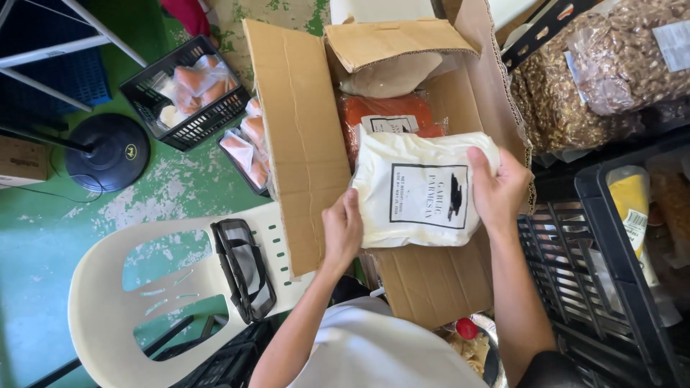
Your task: The person sorts through a cardboard box of packaged powders, handles bags of garlic powder and annatto powder, moves a large metal mixing bowl onto a scale, and then handles several empty plastic bags.
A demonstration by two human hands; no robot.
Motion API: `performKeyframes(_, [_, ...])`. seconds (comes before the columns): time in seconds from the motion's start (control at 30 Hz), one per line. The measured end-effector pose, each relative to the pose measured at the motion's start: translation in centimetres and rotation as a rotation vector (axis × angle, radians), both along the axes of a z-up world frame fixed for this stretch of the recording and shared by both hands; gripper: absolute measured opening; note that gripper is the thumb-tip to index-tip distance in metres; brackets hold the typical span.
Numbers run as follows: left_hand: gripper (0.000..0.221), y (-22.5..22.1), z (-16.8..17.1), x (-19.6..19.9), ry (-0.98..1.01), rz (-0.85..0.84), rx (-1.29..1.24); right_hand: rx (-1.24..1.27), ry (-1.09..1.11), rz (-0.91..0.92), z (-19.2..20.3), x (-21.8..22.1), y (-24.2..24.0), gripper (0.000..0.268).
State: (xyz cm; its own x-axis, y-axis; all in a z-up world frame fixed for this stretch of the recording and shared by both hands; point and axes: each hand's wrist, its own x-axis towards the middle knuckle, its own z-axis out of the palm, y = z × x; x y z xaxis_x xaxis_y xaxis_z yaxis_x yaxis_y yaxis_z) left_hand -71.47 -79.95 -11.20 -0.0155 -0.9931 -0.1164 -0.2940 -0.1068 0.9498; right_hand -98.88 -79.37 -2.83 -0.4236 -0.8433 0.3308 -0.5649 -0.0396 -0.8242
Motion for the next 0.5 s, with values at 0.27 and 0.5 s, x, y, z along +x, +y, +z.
performKeyframes(0.27, [0.032, -1.5, 7.7, 1.0, 0.122, -0.189, 0.113, -0.166, 0.401, 0.131, 7.8, 4.3, -0.4, 0.057])
performKeyframes(0.5, [0.112, -2.3, 11.6, 0.2, 0.047, -0.423, -0.484, -0.337, 0.866, 0.576, 9.4, 8.4, -2.8, 0.017])
